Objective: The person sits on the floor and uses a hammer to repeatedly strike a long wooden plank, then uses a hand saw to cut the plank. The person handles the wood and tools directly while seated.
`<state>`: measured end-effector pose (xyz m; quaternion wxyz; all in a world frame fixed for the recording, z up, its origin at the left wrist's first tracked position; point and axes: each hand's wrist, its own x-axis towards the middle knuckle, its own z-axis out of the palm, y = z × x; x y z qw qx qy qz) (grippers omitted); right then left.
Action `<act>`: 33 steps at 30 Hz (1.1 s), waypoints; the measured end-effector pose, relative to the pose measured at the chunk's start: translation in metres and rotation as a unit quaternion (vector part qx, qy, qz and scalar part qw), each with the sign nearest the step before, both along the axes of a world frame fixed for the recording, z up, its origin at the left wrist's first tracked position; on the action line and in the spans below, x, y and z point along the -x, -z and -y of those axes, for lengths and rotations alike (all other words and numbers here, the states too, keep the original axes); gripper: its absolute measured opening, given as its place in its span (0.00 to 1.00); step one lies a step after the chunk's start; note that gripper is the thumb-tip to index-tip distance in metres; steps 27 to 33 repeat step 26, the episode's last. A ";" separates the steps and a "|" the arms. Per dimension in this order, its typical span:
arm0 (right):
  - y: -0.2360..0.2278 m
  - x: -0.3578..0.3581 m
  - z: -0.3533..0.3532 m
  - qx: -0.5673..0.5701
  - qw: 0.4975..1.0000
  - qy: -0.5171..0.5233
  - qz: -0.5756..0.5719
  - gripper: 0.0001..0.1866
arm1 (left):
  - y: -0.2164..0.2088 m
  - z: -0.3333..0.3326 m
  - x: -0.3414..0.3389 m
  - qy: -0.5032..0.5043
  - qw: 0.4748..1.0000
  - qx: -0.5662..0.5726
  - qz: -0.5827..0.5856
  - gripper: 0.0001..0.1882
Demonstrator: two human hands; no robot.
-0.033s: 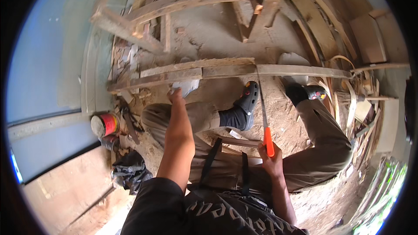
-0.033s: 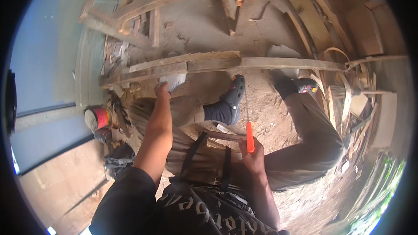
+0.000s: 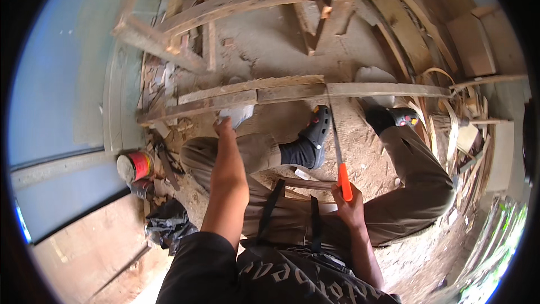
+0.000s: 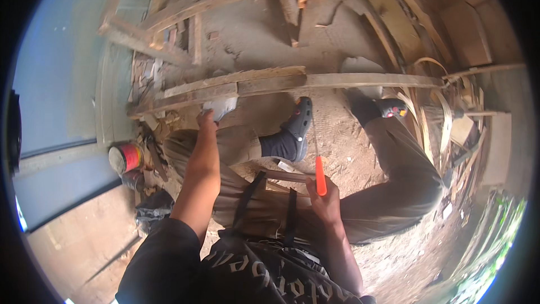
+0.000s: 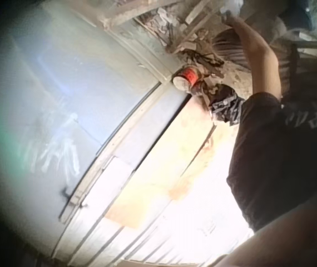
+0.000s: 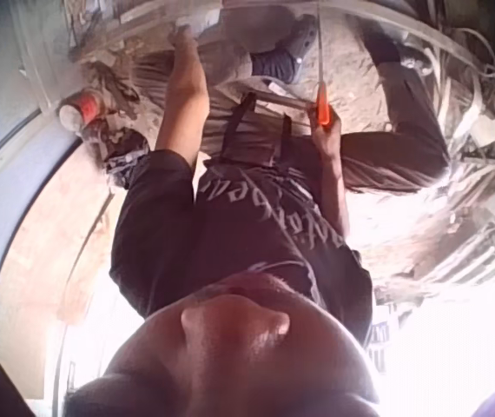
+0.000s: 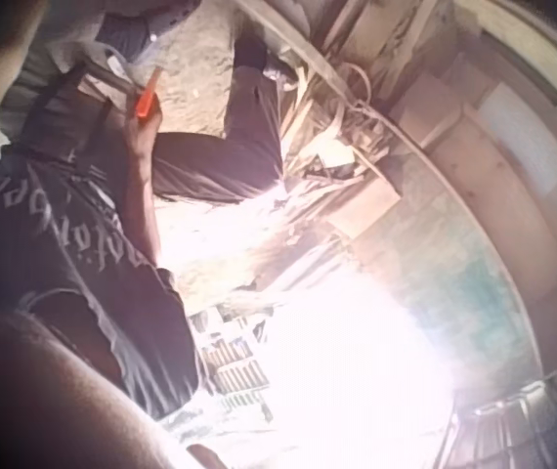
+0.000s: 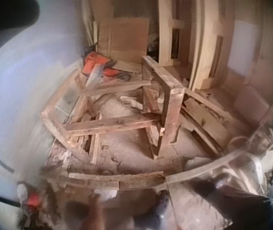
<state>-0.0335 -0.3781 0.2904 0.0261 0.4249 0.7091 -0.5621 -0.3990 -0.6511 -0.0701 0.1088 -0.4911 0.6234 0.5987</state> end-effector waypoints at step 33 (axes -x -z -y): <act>0.000 -0.015 -0.022 -0.038 0.993 0.020 -0.110 0.15 | -0.162 -0.271 -0.005 0.770 0.460 0.427 -0.116 0.56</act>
